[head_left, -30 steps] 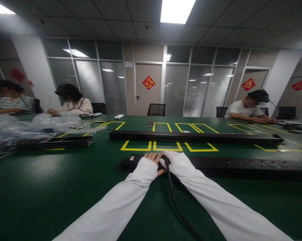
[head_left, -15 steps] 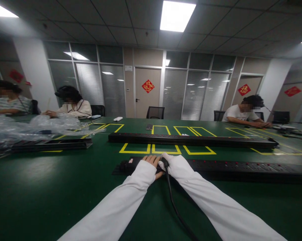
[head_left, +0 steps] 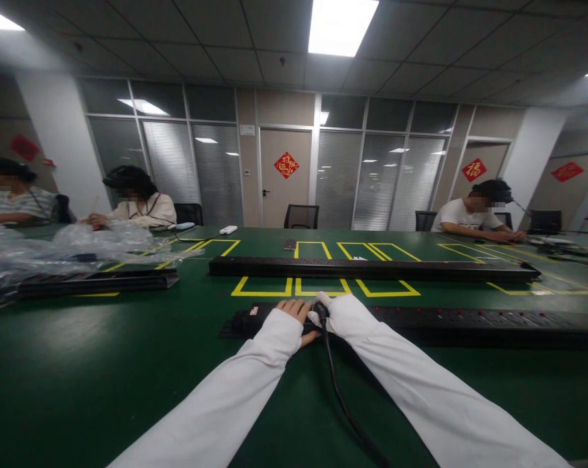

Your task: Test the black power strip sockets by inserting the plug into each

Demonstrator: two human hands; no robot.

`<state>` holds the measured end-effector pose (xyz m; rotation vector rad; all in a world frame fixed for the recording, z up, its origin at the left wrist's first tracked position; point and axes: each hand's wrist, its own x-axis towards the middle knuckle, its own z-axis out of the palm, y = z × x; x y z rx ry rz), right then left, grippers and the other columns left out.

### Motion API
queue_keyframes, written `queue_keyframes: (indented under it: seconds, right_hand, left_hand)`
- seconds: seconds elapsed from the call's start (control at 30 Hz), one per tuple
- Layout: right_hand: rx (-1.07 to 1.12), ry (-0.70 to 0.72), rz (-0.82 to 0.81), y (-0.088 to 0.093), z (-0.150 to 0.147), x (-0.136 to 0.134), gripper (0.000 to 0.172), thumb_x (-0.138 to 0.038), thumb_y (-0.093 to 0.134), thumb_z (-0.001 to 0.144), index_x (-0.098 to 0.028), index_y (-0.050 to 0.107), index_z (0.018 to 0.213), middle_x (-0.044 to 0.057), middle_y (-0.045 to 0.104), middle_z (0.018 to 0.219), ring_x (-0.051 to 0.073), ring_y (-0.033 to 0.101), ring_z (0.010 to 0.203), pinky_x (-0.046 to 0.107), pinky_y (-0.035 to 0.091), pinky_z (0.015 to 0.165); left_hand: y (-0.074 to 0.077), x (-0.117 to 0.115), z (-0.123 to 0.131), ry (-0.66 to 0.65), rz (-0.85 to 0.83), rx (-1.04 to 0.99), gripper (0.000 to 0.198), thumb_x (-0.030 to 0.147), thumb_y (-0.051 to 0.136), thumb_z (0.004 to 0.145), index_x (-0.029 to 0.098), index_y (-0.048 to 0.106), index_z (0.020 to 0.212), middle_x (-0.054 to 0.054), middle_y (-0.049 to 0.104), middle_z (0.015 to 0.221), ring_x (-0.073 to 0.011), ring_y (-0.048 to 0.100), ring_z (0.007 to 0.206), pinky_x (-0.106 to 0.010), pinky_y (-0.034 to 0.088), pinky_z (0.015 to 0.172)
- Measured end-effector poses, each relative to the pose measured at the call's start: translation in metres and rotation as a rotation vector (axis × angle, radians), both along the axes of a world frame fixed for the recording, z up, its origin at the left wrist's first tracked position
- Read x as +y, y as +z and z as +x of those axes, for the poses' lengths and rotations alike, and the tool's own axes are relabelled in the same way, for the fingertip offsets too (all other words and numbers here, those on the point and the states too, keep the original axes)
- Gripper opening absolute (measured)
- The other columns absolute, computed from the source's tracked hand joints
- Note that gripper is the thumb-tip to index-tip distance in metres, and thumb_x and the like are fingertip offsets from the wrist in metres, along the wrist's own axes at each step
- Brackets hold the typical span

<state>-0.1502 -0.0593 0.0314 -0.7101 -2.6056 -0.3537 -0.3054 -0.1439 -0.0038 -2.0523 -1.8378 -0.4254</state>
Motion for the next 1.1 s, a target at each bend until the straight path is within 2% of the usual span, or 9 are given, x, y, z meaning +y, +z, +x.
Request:
queue_keyframes:
  seconds: [0.3, 0.67, 1.1]
  right_hand:
    - [0.072, 0.066, -0.037, -0.001, -0.005, 0.003, 0.034, -0.050, 0.041, 0.082, -0.022, 0.056, 0.093, 0.000, 0.059, 0.065, 0.012, 0.049, 0.054, 0.022, 0.027, 0.052]
    - [0.097, 0.082, -0.093, 0.006, -0.004, -0.006, 0.025, -0.045, 0.044, 0.082, -0.022, 0.053, 0.080, -0.002, 0.055, 0.061, 0.010, 0.043, 0.051, 0.021, 0.025, 0.051]
    - [0.112, 0.091, -0.130, 0.007, -0.003, -0.006, 0.028, -0.048, 0.043, 0.082, -0.022, 0.053, 0.081, -0.002, 0.054, 0.061, 0.010, 0.045, 0.053, 0.020, 0.027, 0.052]
  left_hand:
    - [-0.004, 0.003, 0.000, 0.007, 0.026, -0.010, 0.062, 0.048, 0.053, 0.074, 0.012, 0.046, 0.125, -0.014, 0.055, 0.121, -0.0305, 0.049, 0.110, -0.042, 0.035, 0.092]
    - [-0.003, 0.001, -0.001, -0.019, 0.036, 0.025, 0.063, 0.046, 0.053, 0.076, 0.010, 0.043, 0.127, -0.015, 0.055, 0.121, -0.0304, 0.049, 0.110, -0.041, 0.035, 0.093]
    - [-0.004, 0.001, -0.001, 0.004, 0.023, 0.011, 0.064, 0.046, 0.055, 0.075, 0.009, 0.044, 0.126, -0.015, 0.054, 0.121, -0.0307, 0.049, 0.110, -0.043, 0.035, 0.093]
